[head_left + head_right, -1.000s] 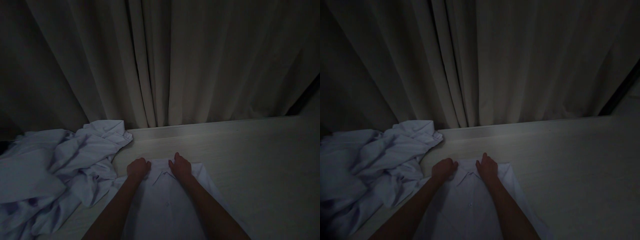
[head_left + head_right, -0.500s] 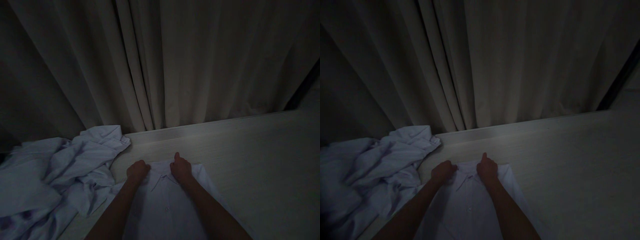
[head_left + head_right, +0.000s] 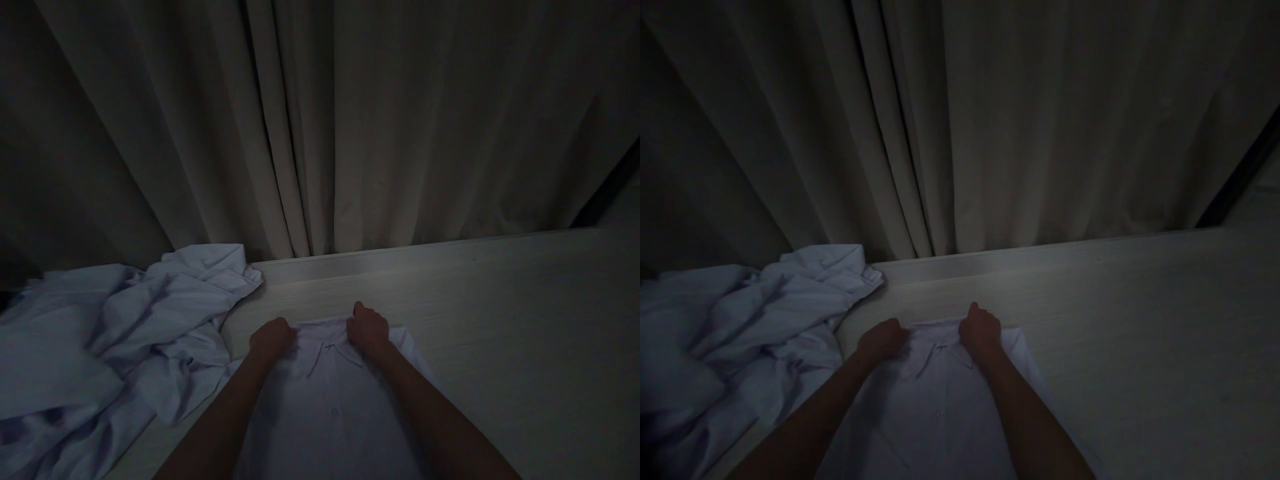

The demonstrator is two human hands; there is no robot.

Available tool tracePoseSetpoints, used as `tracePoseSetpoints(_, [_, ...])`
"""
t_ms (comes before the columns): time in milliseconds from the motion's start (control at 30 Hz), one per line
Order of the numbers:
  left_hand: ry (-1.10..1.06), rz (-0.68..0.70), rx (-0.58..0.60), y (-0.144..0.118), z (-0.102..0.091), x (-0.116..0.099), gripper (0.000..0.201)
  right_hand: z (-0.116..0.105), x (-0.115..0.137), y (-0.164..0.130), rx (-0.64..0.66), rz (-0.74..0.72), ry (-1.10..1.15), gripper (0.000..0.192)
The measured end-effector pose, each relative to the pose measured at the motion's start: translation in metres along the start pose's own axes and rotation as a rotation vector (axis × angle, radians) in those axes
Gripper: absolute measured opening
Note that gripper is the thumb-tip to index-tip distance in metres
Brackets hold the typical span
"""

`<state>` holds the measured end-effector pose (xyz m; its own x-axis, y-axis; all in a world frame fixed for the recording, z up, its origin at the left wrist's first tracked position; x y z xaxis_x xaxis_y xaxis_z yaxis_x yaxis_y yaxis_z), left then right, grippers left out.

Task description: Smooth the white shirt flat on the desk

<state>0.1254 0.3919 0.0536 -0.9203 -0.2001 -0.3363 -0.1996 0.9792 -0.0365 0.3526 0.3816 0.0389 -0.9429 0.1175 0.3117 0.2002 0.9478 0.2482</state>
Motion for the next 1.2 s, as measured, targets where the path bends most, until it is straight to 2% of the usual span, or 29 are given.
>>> tracePoseSetpoints(100, [0.121, 0.084, -0.092, 0.002, 0.001, -0.008, 0.029, 0.002, 0.001, 0.004, 0.017, -0.022, -0.019, 0.026])
tracePoseSetpoints(233, [0.126, 0.178, -0.127, 0.007, 0.010, -0.005, 0.025, 0.005, -0.005, 0.008, 0.042, -0.039, -0.029, 0.021])
tracePoseSetpoints(433, [0.058, 0.188, -0.113, 0.015, 0.014, 0.012, 0.024, 0.003, -0.012, 0.012, 0.079, -0.070, -0.054, 0.022])
tracePoseSetpoints(600, [0.020, 0.245, -0.126, 0.018, 0.011, 0.010, 0.024, -0.001, -0.011, 0.013, 0.098, -0.083, -0.063, 0.023])
tracePoseSetpoints(767, [-0.022, 0.235, -0.134, 0.018, 0.010, 0.008, 0.022, -0.001, -0.013, 0.015, 0.114, -0.047, -0.015, 0.023])
tracePoseSetpoints(833, [-0.055, 0.213, -0.156, 0.017, 0.008, 0.009, 0.025, 0.000, -0.018, 0.018, 0.109, -0.013, 0.020, 0.028])
tracePoseSetpoints(933, [-0.139, 0.179, -0.185, 0.016, 0.002, 0.014, 0.039, 0.000, -0.028, 0.023, 0.099, -0.004, 0.120, 0.044])
tracePoseSetpoints(1033, [-0.248, 0.161, -0.136, 0.017, 0.000, 0.023, 0.040, 0.002, -0.035, 0.025, 0.132, -0.082, 0.260, 0.040])
tracePoseSetpoints(1200, [-0.435, 0.112, 0.060, 0.015, 0.012, 0.032, 0.032, 0.015, -0.034, 0.020, 0.263, -0.189, 0.452, 0.027])
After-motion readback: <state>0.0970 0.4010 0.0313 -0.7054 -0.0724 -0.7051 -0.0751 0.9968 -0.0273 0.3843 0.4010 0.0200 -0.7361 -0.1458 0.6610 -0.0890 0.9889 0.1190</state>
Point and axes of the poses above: each hand's wrist, its own y-axis towards the middle knuckle, its own z-axis out of the palm, x = y × z, the point moved 6 cm from there along y, towards the middle knuckle, and after that the axes turned 12 degrees about -x, right-handed, at the moved point
